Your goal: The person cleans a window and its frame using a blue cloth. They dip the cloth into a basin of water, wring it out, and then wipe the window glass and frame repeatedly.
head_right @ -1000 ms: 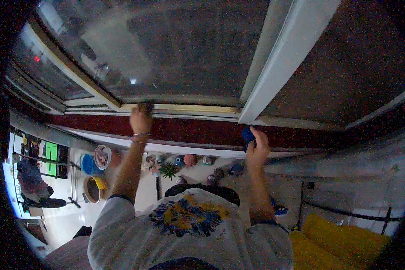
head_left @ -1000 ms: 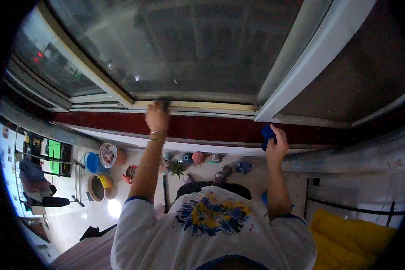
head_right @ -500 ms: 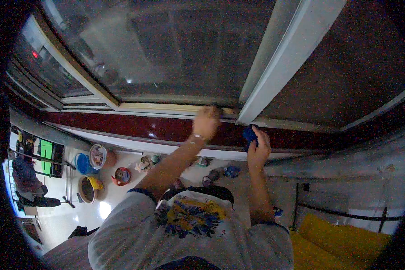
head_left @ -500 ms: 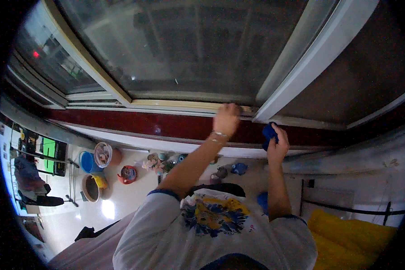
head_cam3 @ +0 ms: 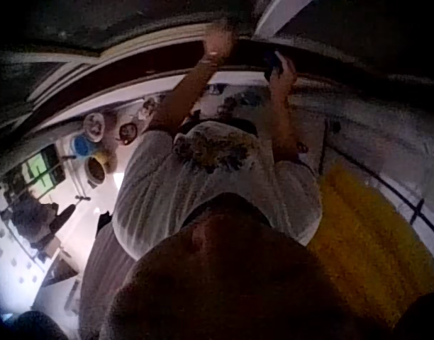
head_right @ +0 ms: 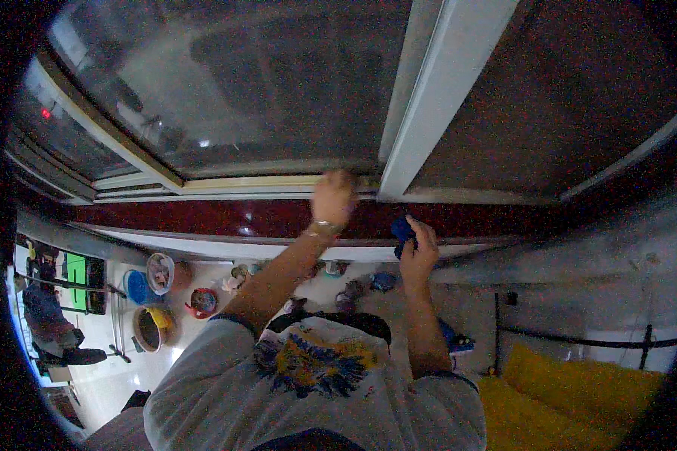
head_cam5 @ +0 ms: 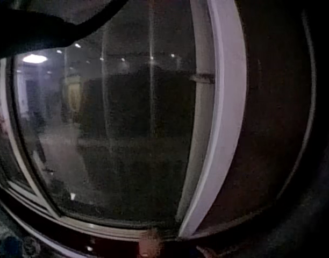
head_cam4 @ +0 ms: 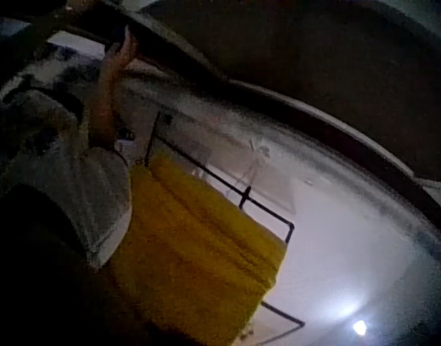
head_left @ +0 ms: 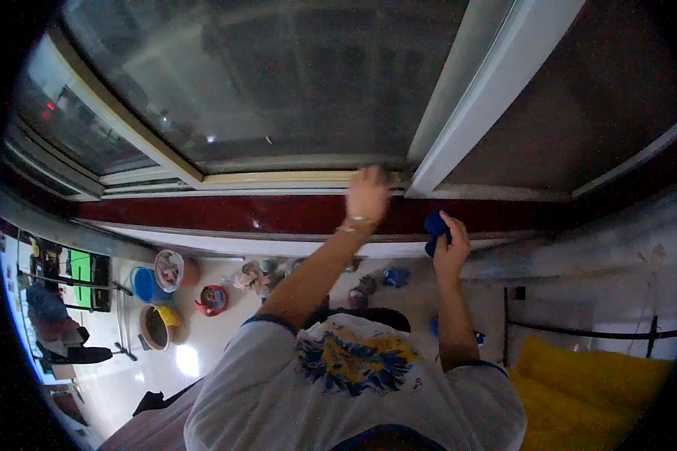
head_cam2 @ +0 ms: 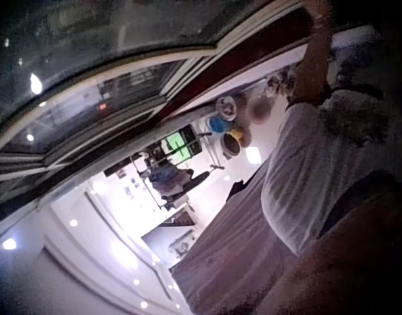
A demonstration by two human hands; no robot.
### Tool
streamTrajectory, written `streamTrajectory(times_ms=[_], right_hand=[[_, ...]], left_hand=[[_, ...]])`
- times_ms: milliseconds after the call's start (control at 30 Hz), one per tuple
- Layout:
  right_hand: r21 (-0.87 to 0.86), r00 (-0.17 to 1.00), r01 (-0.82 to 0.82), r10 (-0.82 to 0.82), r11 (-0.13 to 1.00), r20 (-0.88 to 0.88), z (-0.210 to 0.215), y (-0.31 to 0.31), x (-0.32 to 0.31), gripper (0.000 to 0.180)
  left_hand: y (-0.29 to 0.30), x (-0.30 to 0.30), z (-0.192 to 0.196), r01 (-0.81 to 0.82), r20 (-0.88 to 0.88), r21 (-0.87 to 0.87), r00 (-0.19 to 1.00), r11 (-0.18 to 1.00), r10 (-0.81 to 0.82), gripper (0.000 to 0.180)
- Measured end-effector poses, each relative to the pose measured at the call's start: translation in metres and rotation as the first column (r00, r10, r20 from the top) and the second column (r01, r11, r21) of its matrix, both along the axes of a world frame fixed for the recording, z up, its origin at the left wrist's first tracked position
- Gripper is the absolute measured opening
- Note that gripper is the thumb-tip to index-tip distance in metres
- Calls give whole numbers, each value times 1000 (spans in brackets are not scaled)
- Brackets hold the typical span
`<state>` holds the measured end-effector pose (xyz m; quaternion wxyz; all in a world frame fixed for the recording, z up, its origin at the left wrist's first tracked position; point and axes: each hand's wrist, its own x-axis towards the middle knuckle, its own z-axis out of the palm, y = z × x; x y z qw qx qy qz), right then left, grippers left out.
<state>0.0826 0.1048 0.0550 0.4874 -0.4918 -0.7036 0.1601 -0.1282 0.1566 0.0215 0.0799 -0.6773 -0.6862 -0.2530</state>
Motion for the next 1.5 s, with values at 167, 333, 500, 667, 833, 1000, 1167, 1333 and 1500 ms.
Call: streamTrajectory(times_ms=[167, 333, 500, 667, 833, 1000, 1167, 1333, 1500], right_hand=[[-25, 1000, 21, -20, 999, 21, 6, -2, 3, 52], [32, 998, -24, 22, 999, 57, 3, 11, -14, 50], [299, 966, -185, 118, 936, 229, 13, 40, -84, 46], [269, 887, -112, -26, 957, 461, -29, 71, -115, 42], [260, 883, -220, 79, 940, 463, -46, 56, -168, 40], [281, 800, -585, 485, 761, 353, -43, 25, -331, 31], [334, 777, -610, 459, 718, 432, -35, 1, -435, 30], [318, 772, -622, 493, 715, 403, -37, 14, -382, 31], [246, 820, -420, 250, 873, 514, -25, 54, -196, 35]], left_hand=[[5, 26, 16, 103, -58, 111, 994, 989, -97, 15], [-39, -101, 15, -107, -159, 145, 979, 984, 129, 30], [-75, -155, 36, -271, 72, 83, 962, 959, 265, 39], [-152, -177, 46, -245, 250, 203, 949, 948, 192, 40], [-230, -208, 18, -355, 461, 24, 833, 934, 305, 44], [-253, -219, 25, -403, 460, 45, 820, 914, 340, 39], [-255, -234, 35, -364, 549, 72, 792, 928, 268, 37], [-248, -241, 31, -374, 499, 58, 814, 925, 298, 39], [-223, -218, 23, -305, 550, 46, 803, 951, 231, 40]])
